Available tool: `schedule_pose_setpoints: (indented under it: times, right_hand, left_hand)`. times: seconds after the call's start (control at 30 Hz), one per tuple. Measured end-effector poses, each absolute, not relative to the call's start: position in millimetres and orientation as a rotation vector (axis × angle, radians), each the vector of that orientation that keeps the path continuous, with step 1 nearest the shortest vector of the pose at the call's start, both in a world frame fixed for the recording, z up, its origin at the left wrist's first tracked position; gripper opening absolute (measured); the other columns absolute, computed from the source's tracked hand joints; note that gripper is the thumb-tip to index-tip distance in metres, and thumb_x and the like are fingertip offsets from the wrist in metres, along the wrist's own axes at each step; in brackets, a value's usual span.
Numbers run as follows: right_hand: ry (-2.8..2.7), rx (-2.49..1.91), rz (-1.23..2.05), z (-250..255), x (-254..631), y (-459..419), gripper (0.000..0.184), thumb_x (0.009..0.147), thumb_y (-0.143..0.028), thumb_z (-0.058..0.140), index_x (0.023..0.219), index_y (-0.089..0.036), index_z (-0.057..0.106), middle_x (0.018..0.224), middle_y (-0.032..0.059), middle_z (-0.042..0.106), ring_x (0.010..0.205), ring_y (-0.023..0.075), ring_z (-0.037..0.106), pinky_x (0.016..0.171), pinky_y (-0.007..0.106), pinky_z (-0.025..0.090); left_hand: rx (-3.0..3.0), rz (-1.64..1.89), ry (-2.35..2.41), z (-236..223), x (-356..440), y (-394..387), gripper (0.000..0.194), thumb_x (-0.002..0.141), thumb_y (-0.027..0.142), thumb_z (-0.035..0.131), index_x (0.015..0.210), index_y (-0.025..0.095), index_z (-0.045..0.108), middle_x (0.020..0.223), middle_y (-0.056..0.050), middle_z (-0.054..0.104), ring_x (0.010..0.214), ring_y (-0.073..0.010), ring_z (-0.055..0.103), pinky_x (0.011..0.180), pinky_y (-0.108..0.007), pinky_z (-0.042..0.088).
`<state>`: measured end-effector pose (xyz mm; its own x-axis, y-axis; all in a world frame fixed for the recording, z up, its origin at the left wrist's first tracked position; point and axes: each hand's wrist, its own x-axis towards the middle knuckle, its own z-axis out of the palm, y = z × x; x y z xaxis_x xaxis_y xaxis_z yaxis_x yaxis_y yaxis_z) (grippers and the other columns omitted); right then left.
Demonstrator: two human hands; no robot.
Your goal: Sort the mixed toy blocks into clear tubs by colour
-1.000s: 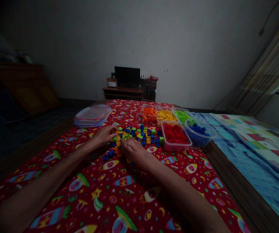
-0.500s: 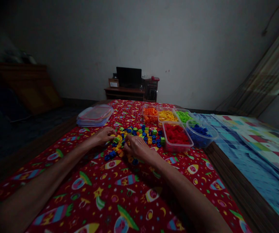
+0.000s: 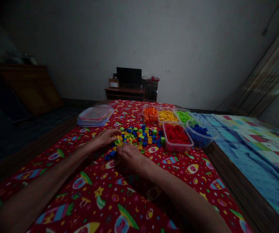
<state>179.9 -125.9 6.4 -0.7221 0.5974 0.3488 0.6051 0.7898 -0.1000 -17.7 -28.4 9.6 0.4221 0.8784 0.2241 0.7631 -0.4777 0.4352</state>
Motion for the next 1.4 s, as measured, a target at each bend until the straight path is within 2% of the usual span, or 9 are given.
schedule_pose_setpoints:
  times: [0.1, 0.23, 0.37, 0.6, 0.8, 0.93, 1.2, 1.3, 1.4]
  right_hand:
    - [-2.581, -0.859, 0.089, 10.5, 185.3, -120.9, 0.009, 0.089, -0.011, 0.047, 0.091, -0.012, 0.056, 0.082, 0.0063, 0.056, 0.073, 0.0142, 0.047, 0.067, 0.025, 0.035]
    - [-2.504, -0.986, 0.363, 21.3, 190.6, -102.2, 0.01, 0.084, -0.012, 0.051, 0.078, -0.014, 0.059, 0.067, -0.0001, 0.053, 0.061, 0.0102, 0.043, 0.058, 0.023, 0.03]
    - [-2.248, -1.124, 0.789, 26.4, 194.1, -83.7, 0.018, 0.083, -0.025, 0.053, 0.072, -0.013, 0.061, 0.057, -0.0035, 0.05, 0.053, 0.0079, 0.042, 0.052, 0.02, 0.028]
    - [-1.502, -1.036, 1.589, 22.1, 195.6, -77.0, 0.024, 0.078, -0.035, 0.061, 0.065, -0.016, 0.055, 0.054, -0.0044, 0.052, 0.047, 0.0066, 0.045, 0.05, 0.019, 0.038]
    - [-1.334, -1.054, 1.665, 21.7, 195.7, -77.9, 0.011, 0.075, -0.025, 0.063, 0.077, -0.014, 0.062, 0.057, -0.0038, 0.056, 0.049, 0.007, 0.05, 0.052, 0.019, 0.042]
    - [-1.375, -1.15, 1.543, 24.9, 200.5, -76.6, 0.014, 0.079, -0.022, 0.058, 0.089, -0.014, 0.063, 0.054, -0.005, 0.054, 0.046, 0.0076, 0.049, 0.046, 0.018, 0.037]
    - [-1.154, -1.013, 1.676, 25.9, 196.1, -75.5, 0.017, 0.086, -0.032, 0.057, 0.084, -0.015, 0.059, 0.059, -0.0026, 0.055, 0.052, 0.0076, 0.053, 0.051, 0.017, 0.046]
    - [-1.079, -0.948, 1.762, 27.5, 193.4, -77.6, 0.025, 0.09, -0.041, 0.052, 0.088, -0.017, 0.058, 0.068, 0.0008, 0.06, 0.057, 0.009, 0.057, 0.052, 0.019, 0.049]
    - [-1.087, -0.912, 1.774, 27.2, 192.9, -76.9, 0.027, 0.09, -0.041, 0.051, 0.088, -0.016, 0.059, 0.068, 0.0016, 0.061, 0.059, 0.0094, 0.058, 0.051, 0.018, 0.049]
  left_hand:
    - [2.316, 0.717, 1.42, 9.9, -18.7, -25.7, 0.03, 0.067, 0.029, 0.057, 0.094, 0.019, 0.068, 0.089, -0.004, 0.071, 0.081, -0.0217, 0.065, 0.073, -0.03, 0.051]
    - [1.997, 0.828, 1.291, 10.9, -24.6, -19.5, 0.047, 0.065, 0.041, 0.062, 0.106, 0.016, 0.062, 0.082, -0.005, 0.07, 0.075, -0.0216, 0.067, 0.066, -0.031, 0.053]
    - [1.817, 0.838, 1.111, 18.0, -22.7, -24.9, 0.056, 0.065, 0.047, 0.067, 0.111, 0.015, 0.06, 0.092, -0.007, 0.071, 0.084, -0.0212, 0.067, 0.074, -0.032, 0.053]
    - [1.889, 0.785, 1.02, 31.0, 4.3, -42.1, 0.052, 0.066, 0.05, 0.067, 0.105, 0.015, 0.065, 0.102, -0.008, 0.07, 0.094, -0.0236, 0.064, 0.082, -0.035, 0.05]
    - [1.942, 0.816, 1.028, 33.4, 9.2, -43.4, 0.05, 0.064, 0.052, 0.067, 0.098, 0.015, 0.067, 0.098, -0.007, 0.071, 0.09, -0.0234, 0.064, 0.08, -0.035, 0.051]
    - [1.94, 0.872, 1.081, 35.4, 5.4, -42.8, 0.047, 0.066, 0.049, 0.065, 0.099, 0.014, 0.066, 0.096, -0.007, 0.07, 0.089, -0.0228, 0.064, 0.08, -0.034, 0.051]
    - [1.976, 0.922, 1.0, 32.5, 23.7, -52.1, 0.039, 0.069, 0.043, 0.064, 0.097, 0.016, 0.068, 0.099, -0.006, 0.071, 0.092, -0.023, 0.065, 0.083, -0.035, 0.052]
    - [2.072, 0.938, 1.038, 32.9, 32.3, -60.7, 0.036, 0.074, 0.033, 0.061, 0.106, 0.018, 0.066, 0.105, -0.005, 0.071, 0.096, -0.0227, 0.065, 0.086, -0.034, 0.052]
    - [2.185, 0.958, 1.142, 35.2, 37.2, -69.0, 0.05, 0.075, 0.023, 0.06, 0.125, 0.023, 0.055, 0.113, -0.004, 0.069, 0.105, -0.0241, 0.063, 0.091, -0.036, 0.05]
